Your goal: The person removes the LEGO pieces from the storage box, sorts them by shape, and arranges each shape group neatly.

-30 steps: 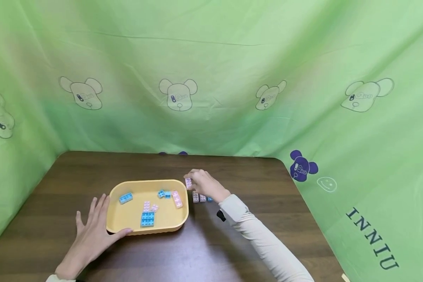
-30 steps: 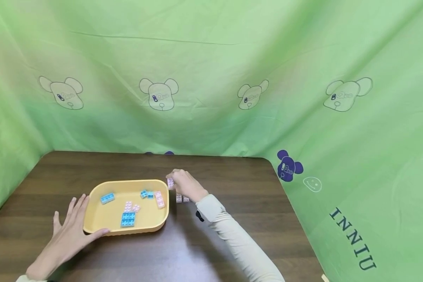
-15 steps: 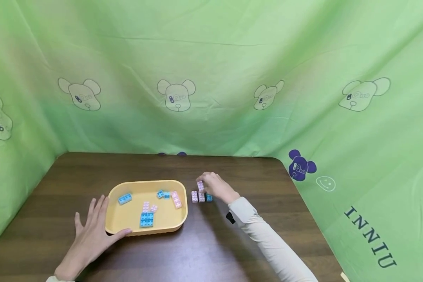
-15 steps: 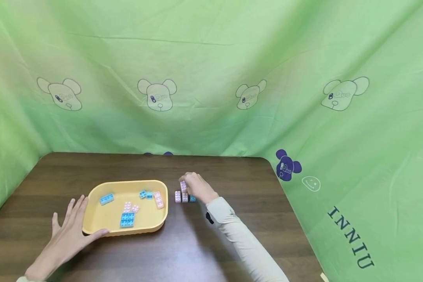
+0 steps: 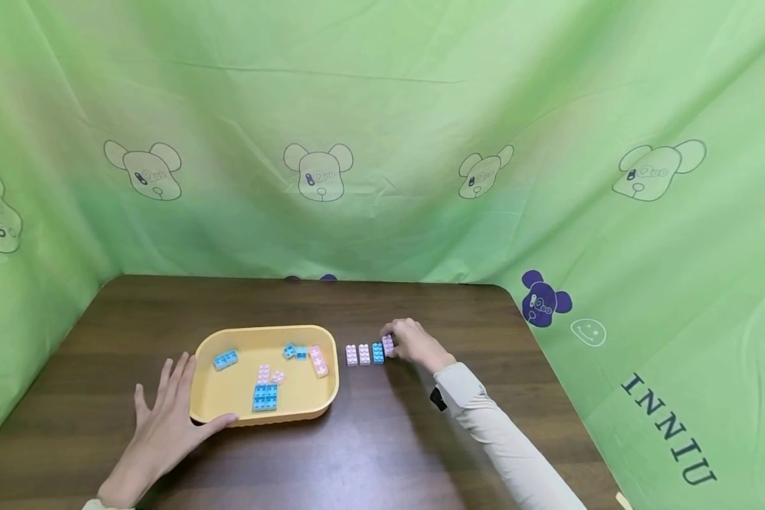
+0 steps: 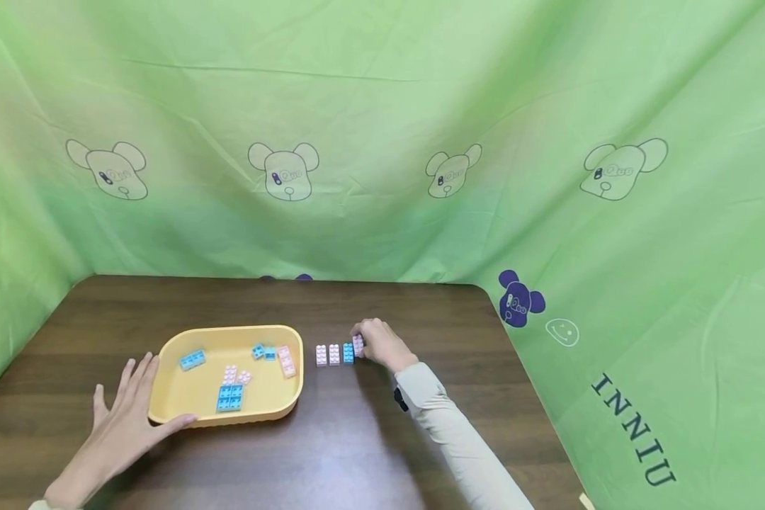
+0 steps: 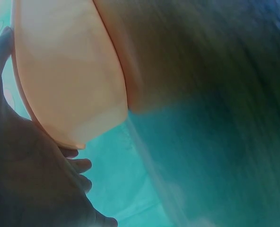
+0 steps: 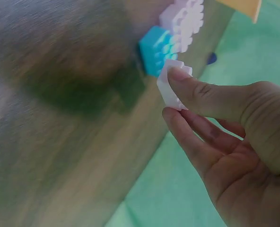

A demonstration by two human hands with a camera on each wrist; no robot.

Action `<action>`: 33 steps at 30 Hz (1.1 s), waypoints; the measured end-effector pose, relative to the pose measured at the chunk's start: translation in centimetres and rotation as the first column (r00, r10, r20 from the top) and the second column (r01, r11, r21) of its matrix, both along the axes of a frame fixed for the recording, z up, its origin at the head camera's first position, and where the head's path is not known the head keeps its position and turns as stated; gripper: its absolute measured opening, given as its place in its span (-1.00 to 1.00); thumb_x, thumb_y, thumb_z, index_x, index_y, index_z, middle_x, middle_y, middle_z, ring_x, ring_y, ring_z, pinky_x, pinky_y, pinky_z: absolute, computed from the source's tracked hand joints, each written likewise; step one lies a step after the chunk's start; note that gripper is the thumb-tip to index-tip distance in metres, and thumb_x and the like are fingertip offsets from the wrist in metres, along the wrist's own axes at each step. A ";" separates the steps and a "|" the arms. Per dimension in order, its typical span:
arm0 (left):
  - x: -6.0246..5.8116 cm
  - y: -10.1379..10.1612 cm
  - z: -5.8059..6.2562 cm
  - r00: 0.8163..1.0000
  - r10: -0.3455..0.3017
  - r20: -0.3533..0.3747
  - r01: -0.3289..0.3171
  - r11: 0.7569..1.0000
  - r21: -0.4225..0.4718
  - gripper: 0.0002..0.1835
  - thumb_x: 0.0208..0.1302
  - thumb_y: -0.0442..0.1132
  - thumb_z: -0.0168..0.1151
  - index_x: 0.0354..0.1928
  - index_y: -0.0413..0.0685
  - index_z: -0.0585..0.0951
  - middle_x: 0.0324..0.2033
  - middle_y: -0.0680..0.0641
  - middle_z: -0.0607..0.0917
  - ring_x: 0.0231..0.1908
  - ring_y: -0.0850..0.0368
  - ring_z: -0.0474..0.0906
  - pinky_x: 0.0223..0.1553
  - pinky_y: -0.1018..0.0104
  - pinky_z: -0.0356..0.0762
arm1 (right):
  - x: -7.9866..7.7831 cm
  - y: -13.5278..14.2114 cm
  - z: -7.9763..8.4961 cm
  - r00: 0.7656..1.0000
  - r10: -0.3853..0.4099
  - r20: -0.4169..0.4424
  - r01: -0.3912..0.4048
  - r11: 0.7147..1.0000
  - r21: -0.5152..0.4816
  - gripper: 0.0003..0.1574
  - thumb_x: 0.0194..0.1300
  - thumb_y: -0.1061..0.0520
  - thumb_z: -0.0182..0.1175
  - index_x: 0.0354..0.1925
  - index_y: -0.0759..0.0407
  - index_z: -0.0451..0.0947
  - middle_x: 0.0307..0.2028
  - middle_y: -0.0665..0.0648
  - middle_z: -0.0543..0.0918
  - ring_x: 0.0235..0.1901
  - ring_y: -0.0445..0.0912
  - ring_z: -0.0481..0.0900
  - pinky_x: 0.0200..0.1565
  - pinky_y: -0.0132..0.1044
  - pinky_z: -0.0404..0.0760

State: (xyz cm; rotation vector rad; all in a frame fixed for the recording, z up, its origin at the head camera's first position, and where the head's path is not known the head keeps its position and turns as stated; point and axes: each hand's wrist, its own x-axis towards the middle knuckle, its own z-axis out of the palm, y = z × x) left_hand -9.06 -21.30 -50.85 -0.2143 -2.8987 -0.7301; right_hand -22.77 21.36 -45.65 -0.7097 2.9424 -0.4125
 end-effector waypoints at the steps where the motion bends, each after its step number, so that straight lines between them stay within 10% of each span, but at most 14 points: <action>1: 0.0 0.0 0.0 1.000 0.000 0.000 0.000 1.000 -0.002 0.40 0.14 0.45 0.43 0.68 -0.26 -0.10 0.61 -0.42 0.04 0.62 -0.40 -0.23 0.34 -0.70 -0.49 | 0.0 0.2 -0.2 1.000 -0.006 0.006 0.006 1.000 0.004 -0.54 0.01 0.41 0.59 -0.06 0.33 0.75 -0.16 0.24 0.79 -0.08 0.17 0.73 0.09 0.05 0.68; 24: -0.1 0.0 0.2 1.000 -0.003 0.019 0.003 1.000 0.002 0.40 0.15 0.45 0.43 0.69 -0.25 -0.11 0.62 -0.42 0.03 0.62 -0.41 -0.24 0.33 -0.71 -0.49 | 0.2 1.4 -1.7 0.999 0.004 0.052 -0.002 0.999 -0.039 -0.50 0.00 0.41 0.61 -0.03 0.39 0.74 -0.12 0.28 0.79 -0.12 0.14 0.73 0.04 0.01 0.70; 33: -0.1 0.0 0.2 1.000 -0.005 0.014 0.005 1.000 0.011 0.40 0.15 0.44 0.43 0.69 -0.24 -0.12 0.62 -0.41 0.01 0.62 -0.40 -0.24 0.33 -0.69 -0.51 | 0.0 1.3 0.5 0.996 -0.018 0.084 0.020 0.999 -0.030 -0.17 0.08 0.32 0.59 0.30 0.46 0.55 0.23 0.46 0.61 0.23 0.34 0.59 0.32 0.14 0.52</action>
